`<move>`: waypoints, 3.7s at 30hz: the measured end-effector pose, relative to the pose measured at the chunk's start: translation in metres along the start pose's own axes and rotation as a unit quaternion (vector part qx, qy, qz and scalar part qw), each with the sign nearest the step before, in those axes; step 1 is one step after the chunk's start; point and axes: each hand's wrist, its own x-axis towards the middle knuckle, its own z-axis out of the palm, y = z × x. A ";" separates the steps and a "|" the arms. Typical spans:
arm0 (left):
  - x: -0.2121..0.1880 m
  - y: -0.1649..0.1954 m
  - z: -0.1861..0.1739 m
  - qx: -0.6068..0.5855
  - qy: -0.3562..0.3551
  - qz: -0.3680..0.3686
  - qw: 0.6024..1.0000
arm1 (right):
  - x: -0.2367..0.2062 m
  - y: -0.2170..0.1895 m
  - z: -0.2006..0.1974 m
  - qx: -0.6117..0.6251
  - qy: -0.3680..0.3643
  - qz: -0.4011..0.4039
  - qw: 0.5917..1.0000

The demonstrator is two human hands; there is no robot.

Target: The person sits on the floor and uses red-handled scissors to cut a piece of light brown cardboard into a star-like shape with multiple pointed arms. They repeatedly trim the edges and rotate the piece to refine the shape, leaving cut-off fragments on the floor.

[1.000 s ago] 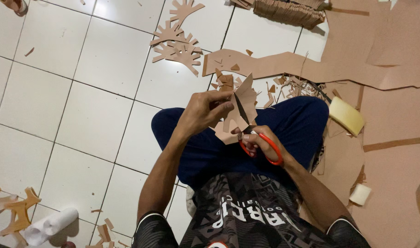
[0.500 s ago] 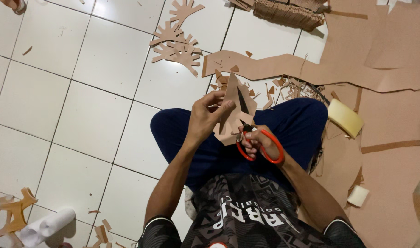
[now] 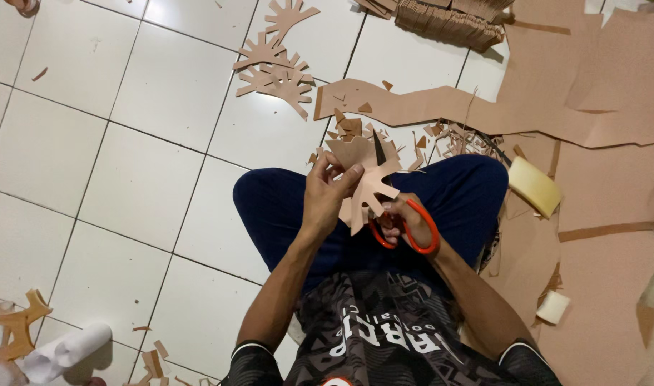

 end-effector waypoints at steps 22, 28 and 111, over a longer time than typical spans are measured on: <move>-0.003 -0.051 0.028 -0.298 0.066 -0.071 0.950 | 0.018 0.058 -0.011 0.002 0.128 -0.053 0.990; 0.003 -0.048 0.018 -0.233 0.060 -0.099 0.965 | 0.019 0.051 0.010 -0.070 0.200 -0.132 0.968; 0.011 0.043 0.004 0.213 0.066 0.088 0.971 | -0.008 -0.013 0.024 -0.225 0.131 -0.021 0.965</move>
